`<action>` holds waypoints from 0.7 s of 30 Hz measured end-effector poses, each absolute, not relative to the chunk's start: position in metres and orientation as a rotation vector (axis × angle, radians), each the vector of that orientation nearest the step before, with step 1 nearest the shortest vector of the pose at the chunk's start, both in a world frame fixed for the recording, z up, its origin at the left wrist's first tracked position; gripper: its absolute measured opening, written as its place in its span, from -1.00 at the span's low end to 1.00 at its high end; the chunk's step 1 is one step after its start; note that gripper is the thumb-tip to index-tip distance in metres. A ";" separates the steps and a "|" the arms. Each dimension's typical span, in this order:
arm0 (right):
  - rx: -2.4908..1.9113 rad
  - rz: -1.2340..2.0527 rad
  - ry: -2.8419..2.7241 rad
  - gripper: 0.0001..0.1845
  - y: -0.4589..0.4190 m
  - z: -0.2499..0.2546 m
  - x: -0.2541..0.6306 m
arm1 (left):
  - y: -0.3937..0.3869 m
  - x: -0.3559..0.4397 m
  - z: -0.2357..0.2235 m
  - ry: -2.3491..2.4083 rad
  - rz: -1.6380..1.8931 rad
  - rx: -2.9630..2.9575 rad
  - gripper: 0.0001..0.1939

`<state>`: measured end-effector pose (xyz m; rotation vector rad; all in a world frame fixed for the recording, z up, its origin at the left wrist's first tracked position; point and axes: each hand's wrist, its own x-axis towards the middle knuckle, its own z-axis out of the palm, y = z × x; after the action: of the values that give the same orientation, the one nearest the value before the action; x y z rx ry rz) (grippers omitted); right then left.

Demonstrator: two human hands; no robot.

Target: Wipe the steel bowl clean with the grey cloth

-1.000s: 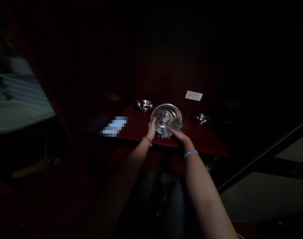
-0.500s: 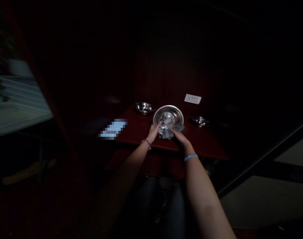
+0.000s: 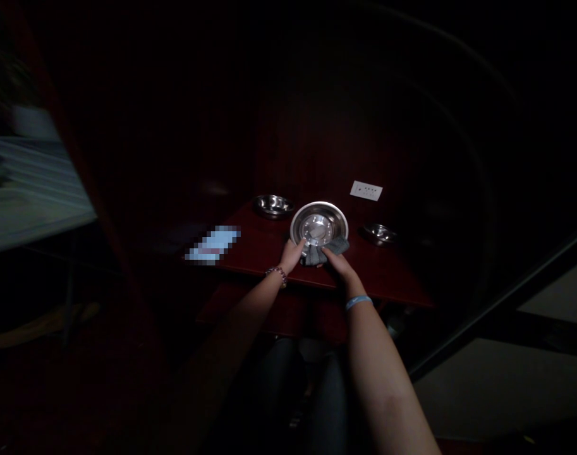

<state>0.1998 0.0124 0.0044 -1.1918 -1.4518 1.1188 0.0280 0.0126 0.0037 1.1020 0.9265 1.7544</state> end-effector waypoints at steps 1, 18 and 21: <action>-1.225 1.127 -1.424 -0.63 0.012 0.005 0.199 | 0.013 0.028 0.003 0.959 1.753 1.113 -0.76; -1.141 1.128 -1.294 -0.37 0.017 0.000 0.204 | 0.004 0.029 0.013 0.813 1.675 1.094 -0.76; -1.102 1.127 -1.367 -0.37 0.017 -0.002 0.206 | 0.002 0.030 0.013 0.780 1.672 1.115 -0.71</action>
<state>0.2064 0.0174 -0.0017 -1.1025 -1.3672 1.1268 0.0302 0.0024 0.0127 1.1145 0.7798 1.6718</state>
